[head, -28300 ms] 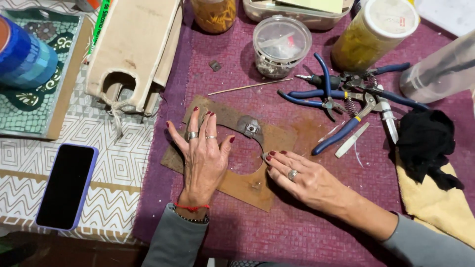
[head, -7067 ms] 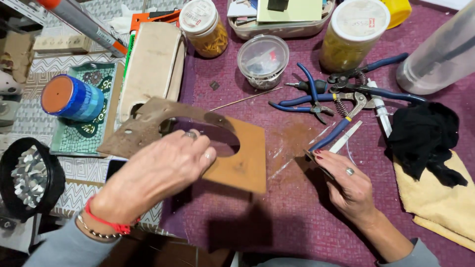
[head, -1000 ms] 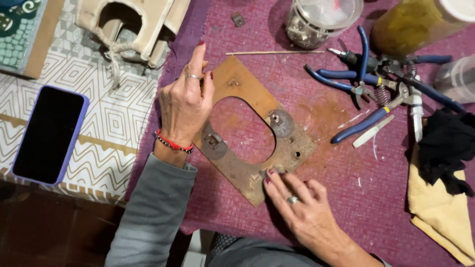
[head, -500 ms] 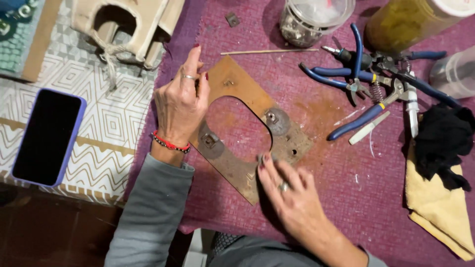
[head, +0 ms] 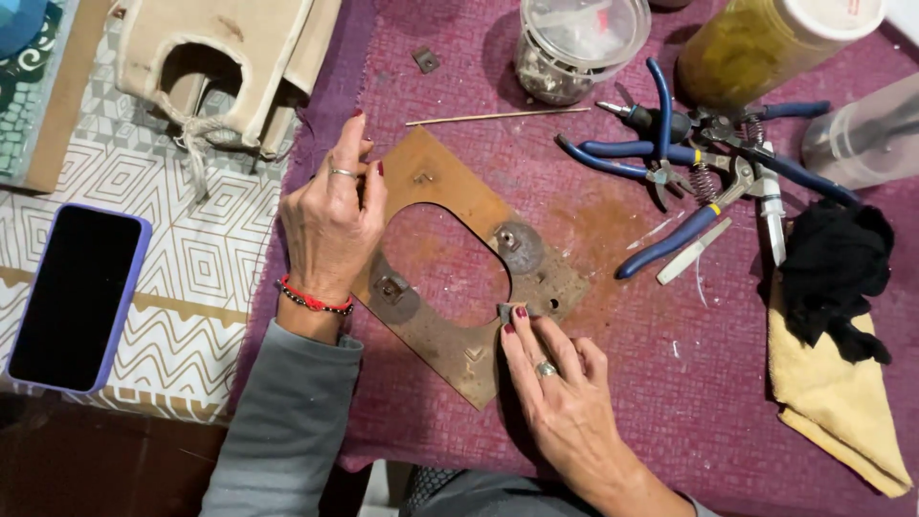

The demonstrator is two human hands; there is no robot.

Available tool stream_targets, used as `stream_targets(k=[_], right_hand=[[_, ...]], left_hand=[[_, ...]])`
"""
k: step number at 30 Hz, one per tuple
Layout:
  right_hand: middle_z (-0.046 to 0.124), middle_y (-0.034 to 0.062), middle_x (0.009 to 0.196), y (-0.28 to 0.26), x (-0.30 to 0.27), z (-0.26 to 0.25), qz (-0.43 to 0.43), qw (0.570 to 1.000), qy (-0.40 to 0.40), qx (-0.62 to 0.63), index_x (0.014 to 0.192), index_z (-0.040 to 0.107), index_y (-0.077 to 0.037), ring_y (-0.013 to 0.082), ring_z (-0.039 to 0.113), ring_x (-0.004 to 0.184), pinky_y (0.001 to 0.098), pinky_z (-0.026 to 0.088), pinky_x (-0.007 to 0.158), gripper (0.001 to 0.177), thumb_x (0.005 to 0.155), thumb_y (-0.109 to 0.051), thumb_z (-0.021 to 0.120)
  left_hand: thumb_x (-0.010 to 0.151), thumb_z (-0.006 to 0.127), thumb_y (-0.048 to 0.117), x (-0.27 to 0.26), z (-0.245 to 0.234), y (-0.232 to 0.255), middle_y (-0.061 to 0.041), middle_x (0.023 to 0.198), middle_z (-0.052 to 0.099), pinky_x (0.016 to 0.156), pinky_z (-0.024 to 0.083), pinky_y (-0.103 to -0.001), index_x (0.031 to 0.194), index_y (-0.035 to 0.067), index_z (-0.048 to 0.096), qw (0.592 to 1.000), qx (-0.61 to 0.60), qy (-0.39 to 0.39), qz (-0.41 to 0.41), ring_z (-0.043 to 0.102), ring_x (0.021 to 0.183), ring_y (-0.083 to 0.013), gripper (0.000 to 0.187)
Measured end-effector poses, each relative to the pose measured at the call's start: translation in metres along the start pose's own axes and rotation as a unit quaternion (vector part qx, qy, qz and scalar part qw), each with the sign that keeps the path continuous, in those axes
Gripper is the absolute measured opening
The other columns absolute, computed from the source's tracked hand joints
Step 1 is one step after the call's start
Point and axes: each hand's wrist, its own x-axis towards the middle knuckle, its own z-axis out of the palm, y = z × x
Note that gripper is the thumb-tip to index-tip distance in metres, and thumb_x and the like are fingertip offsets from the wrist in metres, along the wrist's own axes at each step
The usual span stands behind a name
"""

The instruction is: Sanding the edges and surface of a wooden board with a circular cutout using a small piece of sandpaper.

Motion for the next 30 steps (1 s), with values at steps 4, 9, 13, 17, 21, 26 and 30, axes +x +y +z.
stream_targets(k=[4,9,13,17,21,26,30], right_hand=[[0.056,0.0195,0.149,0.002,0.019,0.007,0.018,0.999,0.040,-0.019,0.140,0.054,0.003,0.0291,0.052,0.133,0.0463,0.034,0.104,0.053,0.090,-0.014,0.063],[0.059,0.0228,0.145,-0.005,0.008,-0.001,0.017,0.999,0.024,-0.032,0.136,0.056,0.004,0.0306,0.055,0.130,0.0451,0.034,0.103,0.052,0.088,-0.016,0.062],[0.060,0.0201,0.146,-0.002,0.019,0.010,0.027,0.998,0.024,-0.051,0.140,0.055,0.003,0.0278,0.053,0.130,0.0462,0.029,0.103,0.054,0.090,-0.016,0.059],[0.058,0.0230,0.146,-0.004,0.028,0.007,0.033,0.996,0.035,-0.073,0.139,0.053,0.007,0.0304,0.052,0.131,0.0449,0.032,0.102,0.055,0.089,-0.014,0.058],[0.060,0.0242,0.143,-0.012,0.011,0.002,0.027,0.995,0.020,-0.099,0.141,0.053,0.006,0.0300,0.056,0.129,0.0450,0.031,0.103,0.057,0.088,-0.013,0.060],[0.059,0.0235,0.144,-0.007,0.031,0.008,0.039,0.994,0.025,-0.100,0.141,0.053,0.007,0.0306,0.052,0.131,0.0460,0.031,0.102,0.057,0.088,-0.015,0.056],[0.063,0.0210,0.142,-0.011,0.022,0.011,0.050,0.991,0.015,-0.125,0.141,0.053,0.007,0.0297,0.052,0.132,0.0462,0.029,0.103,0.057,0.088,-0.013,0.057]], left_hand=[[0.089,0.075,-0.008,0.004,-0.004,0.007,-0.012,0.109,0.079,0.060,0.054,-0.035,0.141,-0.003,0.055,1.000,0.004,0.007,0.013,0.075,0.077,-0.0213,0.056],[0.090,0.076,-0.007,0.005,-0.004,0.006,-0.012,0.110,0.078,0.060,0.053,-0.033,0.141,-0.004,0.054,1.000,0.008,0.002,0.017,0.074,0.079,-0.0208,0.056],[0.088,0.076,-0.008,0.003,-0.002,0.006,-0.015,0.113,0.078,0.061,0.055,-0.033,0.142,-0.004,0.054,1.000,-0.011,0.002,0.007,0.075,0.081,-0.0216,0.059],[0.088,0.077,-0.006,0.006,-0.005,0.007,-0.013,0.108,0.077,0.059,0.053,-0.033,0.140,-0.005,0.055,1.000,-0.009,0.008,-0.002,0.074,0.076,-0.0216,0.056],[0.087,0.077,-0.005,0.004,-0.002,0.006,-0.015,0.111,0.077,0.059,0.055,-0.033,0.141,-0.005,0.054,1.000,-0.012,0.000,-0.003,0.075,0.077,-0.0213,0.058],[0.087,0.076,-0.007,0.004,-0.004,0.007,-0.016,0.111,0.077,0.060,0.055,-0.033,0.140,-0.005,0.054,1.000,-0.026,0.003,-0.005,0.074,0.078,-0.0215,0.058],[0.086,0.076,-0.009,0.004,-0.001,0.005,-0.016,0.113,0.077,0.061,0.057,-0.031,0.142,-0.005,0.051,0.999,-0.042,0.005,-0.019,0.076,0.081,-0.0210,0.061]])
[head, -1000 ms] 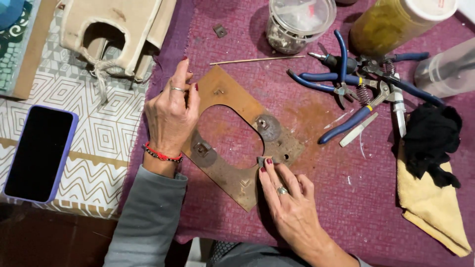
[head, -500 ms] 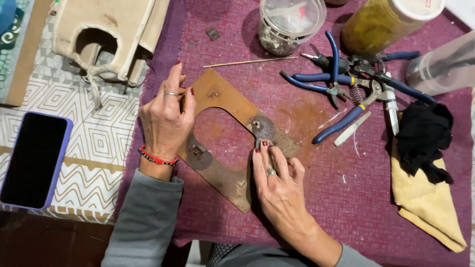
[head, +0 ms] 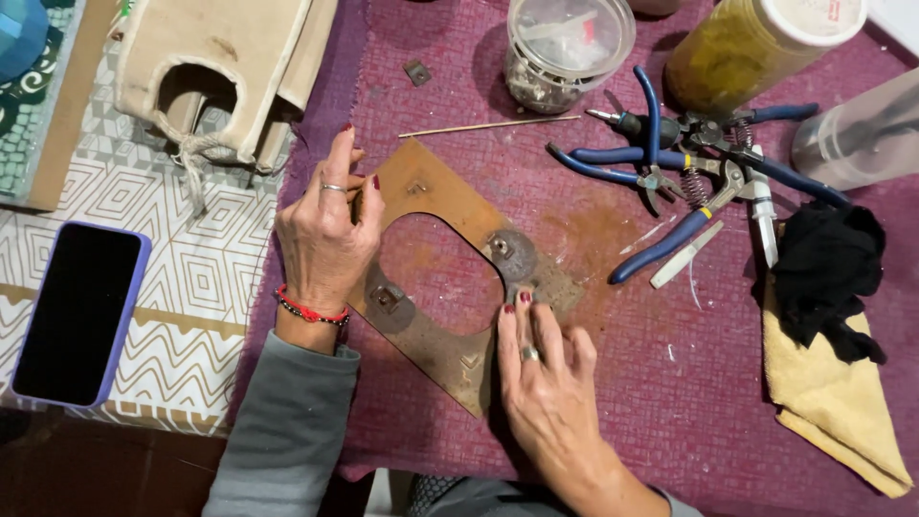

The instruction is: Sanding the edges and surface of a wooden board with a circular cutout using a small piece of sandpaper.

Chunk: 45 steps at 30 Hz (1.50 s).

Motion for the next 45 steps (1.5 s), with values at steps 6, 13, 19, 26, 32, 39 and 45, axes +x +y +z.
stream_targets(k=[6,13,19,26,32,39,45], right_hand=[[0.065,0.0216,0.131,-0.005,0.007,-0.014,0.002,0.999,-0.019,-0.033,0.139,0.052,0.010,0.0285,0.052,0.132,0.0451,0.032,0.103,0.056,0.089,-0.015,0.052],[0.068,0.0250,0.128,-0.005,-0.008,-0.005,-0.015,0.999,-0.025,-0.022,0.142,0.050,0.010,0.0302,0.048,0.138,0.0491,0.027,0.108,0.066,0.081,-0.016,0.055],[0.065,0.0196,0.137,0.006,0.011,-0.009,-0.010,0.999,0.011,0.031,0.140,0.053,0.007,0.0268,0.052,0.131,0.0494,0.029,0.106,0.054,0.091,-0.016,0.053],[0.062,0.0215,0.142,0.001,-0.001,-0.010,0.005,1.000,-0.009,0.026,0.144,0.050,0.005,0.0275,0.052,0.134,0.0502,0.026,0.109,0.061,0.088,-0.018,0.054],[0.062,0.0218,0.141,0.001,0.007,-0.007,0.010,0.999,0.013,0.040,0.142,0.050,0.007,0.0288,0.051,0.135,0.0504,0.028,0.108,0.058,0.089,-0.016,0.054],[0.060,0.0208,0.145,0.001,0.002,-0.009,0.017,0.999,0.001,0.039,0.142,0.052,0.004,0.0278,0.052,0.134,0.0513,0.026,0.110,0.056,0.091,-0.019,0.053],[0.057,0.0200,0.147,0.004,0.010,-0.008,0.014,0.996,0.018,0.081,0.143,0.051,0.004,0.0284,0.051,0.134,0.0499,0.028,0.109,0.057,0.089,-0.017,0.054]], left_hand=[[0.085,0.077,-0.007,0.001,-0.002,0.002,-0.016,0.111,0.078,0.060,0.056,-0.031,0.139,-0.006,0.055,1.000,0.020,-0.004,0.008,0.075,0.078,-0.0202,0.058],[0.085,0.078,-0.007,0.002,-0.001,0.003,-0.016,0.110,0.077,0.060,0.056,-0.032,0.137,-0.006,0.056,1.000,0.023,-0.003,0.016,0.075,0.078,-0.0211,0.056],[0.085,0.077,-0.006,0.001,-0.004,0.004,-0.016,0.110,0.077,0.058,0.055,-0.032,0.138,-0.005,0.056,1.000,0.025,-0.009,0.011,0.075,0.076,-0.0209,0.057],[0.085,0.077,-0.006,0.001,-0.003,0.002,-0.016,0.112,0.077,0.059,0.056,-0.033,0.139,-0.005,0.055,0.999,0.026,-0.011,0.019,0.075,0.077,-0.0216,0.059],[0.085,0.077,-0.006,0.002,-0.004,0.003,-0.016,0.110,0.077,0.057,0.055,-0.032,0.137,-0.006,0.057,0.999,0.035,-0.005,0.030,0.074,0.074,-0.0217,0.056],[0.084,0.078,-0.006,0.003,-0.003,0.003,-0.017,0.111,0.078,0.057,0.056,-0.031,0.136,-0.007,0.057,0.999,0.029,-0.007,0.023,0.075,0.074,-0.0214,0.056],[0.086,0.077,-0.006,0.002,-0.002,0.002,-0.015,0.111,0.077,0.059,0.056,-0.032,0.139,-0.004,0.055,0.999,0.024,-0.010,0.020,0.075,0.077,-0.0218,0.057]])
